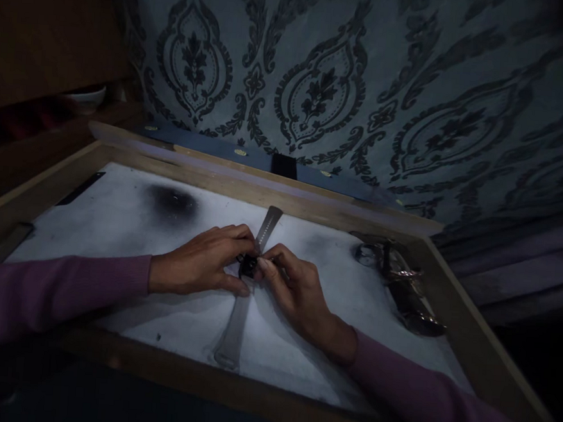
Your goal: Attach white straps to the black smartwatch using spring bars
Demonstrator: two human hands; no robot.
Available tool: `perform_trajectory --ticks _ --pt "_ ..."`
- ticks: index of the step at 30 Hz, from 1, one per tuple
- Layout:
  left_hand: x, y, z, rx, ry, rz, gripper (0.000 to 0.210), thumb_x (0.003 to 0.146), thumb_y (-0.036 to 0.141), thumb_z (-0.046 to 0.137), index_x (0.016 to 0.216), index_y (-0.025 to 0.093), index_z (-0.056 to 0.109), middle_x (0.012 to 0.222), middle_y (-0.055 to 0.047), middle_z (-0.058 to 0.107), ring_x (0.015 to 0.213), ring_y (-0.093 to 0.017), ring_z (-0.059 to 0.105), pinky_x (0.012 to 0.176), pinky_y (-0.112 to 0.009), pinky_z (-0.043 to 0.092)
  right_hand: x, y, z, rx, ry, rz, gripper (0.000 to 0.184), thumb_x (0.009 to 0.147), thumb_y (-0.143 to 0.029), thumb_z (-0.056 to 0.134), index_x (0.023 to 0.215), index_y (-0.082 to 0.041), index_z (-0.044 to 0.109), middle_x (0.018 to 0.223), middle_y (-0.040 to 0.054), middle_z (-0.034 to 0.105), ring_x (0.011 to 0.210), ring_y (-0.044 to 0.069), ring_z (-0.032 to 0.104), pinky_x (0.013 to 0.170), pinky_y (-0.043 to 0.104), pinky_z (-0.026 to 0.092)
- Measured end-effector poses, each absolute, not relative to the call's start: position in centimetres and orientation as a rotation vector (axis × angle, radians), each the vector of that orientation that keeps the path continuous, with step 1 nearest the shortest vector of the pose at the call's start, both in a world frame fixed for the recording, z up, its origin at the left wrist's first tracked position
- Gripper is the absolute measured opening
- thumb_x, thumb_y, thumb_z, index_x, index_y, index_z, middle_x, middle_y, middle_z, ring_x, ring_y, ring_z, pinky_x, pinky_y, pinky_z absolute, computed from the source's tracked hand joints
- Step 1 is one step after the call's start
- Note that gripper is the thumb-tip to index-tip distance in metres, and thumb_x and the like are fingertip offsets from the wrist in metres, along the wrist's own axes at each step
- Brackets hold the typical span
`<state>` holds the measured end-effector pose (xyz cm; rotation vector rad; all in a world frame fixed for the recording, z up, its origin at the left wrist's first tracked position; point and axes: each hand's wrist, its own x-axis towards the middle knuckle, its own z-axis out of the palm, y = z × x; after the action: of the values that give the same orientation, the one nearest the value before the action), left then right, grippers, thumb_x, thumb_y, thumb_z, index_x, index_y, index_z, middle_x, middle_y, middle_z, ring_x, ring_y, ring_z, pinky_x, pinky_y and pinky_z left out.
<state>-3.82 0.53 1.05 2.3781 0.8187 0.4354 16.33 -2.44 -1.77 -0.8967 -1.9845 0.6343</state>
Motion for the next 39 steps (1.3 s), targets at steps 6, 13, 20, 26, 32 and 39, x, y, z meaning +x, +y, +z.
perform_trajectory --ticks 6,13,20,26,32,39 --pt "-3.76 0.52 1.25 2.368 0.826 0.416 0.035 0.082 0.028 0.079 0.111 0.019 0.062 0.113 -0.006 0.058 0.102 -0.022 0.058 0.083 -0.033 0.048 16.27 -2.46 -1.72 -0.906 -1.968 0.640 0.018 0.098 -0.019 0.051 0.081 -0.021 0.054 0.066 -0.0025 0.062 0.054 0.011 0.058 0.054 0.024 0.049" --pt "-3.73 0.53 1.25 2.351 0.818 0.422 0.032 0.083 0.030 0.078 0.108 0.019 0.063 0.112 -0.005 0.058 0.102 -0.022 0.057 0.083 -0.032 0.048 16.22 -2.40 -1.83 -0.902 -1.961 0.634 0.017 0.098 -0.019 0.051 0.081 -0.022 0.054 0.065 -0.0024 0.063 0.054 0.012 0.059 0.053 0.025 0.050" --pt "-3.76 0.58 1.19 2.355 0.822 0.423 0.032 0.081 0.028 0.080 0.106 0.019 0.062 0.112 -0.005 0.058 0.102 -0.022 0.057 0.083 -0.031 0.047 16.26 -2.39 -1.75 -0.920 -1.966 0.642 0.016 0.099 -0.020 0.051 0.083 -0.021 0.054 0.065 -0.0020 0.064 0.054 0.011 0.059 0.054 0.024 0.049" --pt "-3.69 0.59 1.18 2.343 0.834 0.407 0.036 0.081 0.029 0.081 0.110 0.017 0.063 0.112 -0.005 0.057 0.101 -0.021 0.057 0.081 -0.030 0.047 16.27 -2.37 -1.62 -0.890 -2.011 0.577 0.018 0.099 -0.018 0.050 0.082 -0.021 0.053 0.066 -0.0026 0.062 0.054 0.010 0.058 0.054 0.023 0.049" --pt "-3.67 0.57 1.22 2.334 0.837 0.408 0.034 0.081 0.028 0.081 0.108 0.018 0.064 0.111 -0.005 0.057 0.101 -0.021 0.057 0.082 -0.030 0.046 16.27 -2.29 -1.51 -0.876 -2.028 0.567 0.018 0.099 -0.018 0.050 0.082 -0.021 0.053 0.066 -0.0029 0.061 0.053 0.010 0.057 0.052 0.024 0.048" --pt "-3.73 0.56 1.44 2.356 0.837 0.395 0.034 0.082 0.030 0.079 0.110 0.018 0.063 0.112 -0.005 0.058 0.101 -0.022 0.057 0.084 -0.033 0.047 16.15 -2.33 -1.57 -0.841 -2.073 0.492 0.018 0.099 -0.017 0.049 0.081 -0.021 0.053 0.066 -0.0028 0.059 0.054 0.011 0.056 0.053 0.024 0.047"
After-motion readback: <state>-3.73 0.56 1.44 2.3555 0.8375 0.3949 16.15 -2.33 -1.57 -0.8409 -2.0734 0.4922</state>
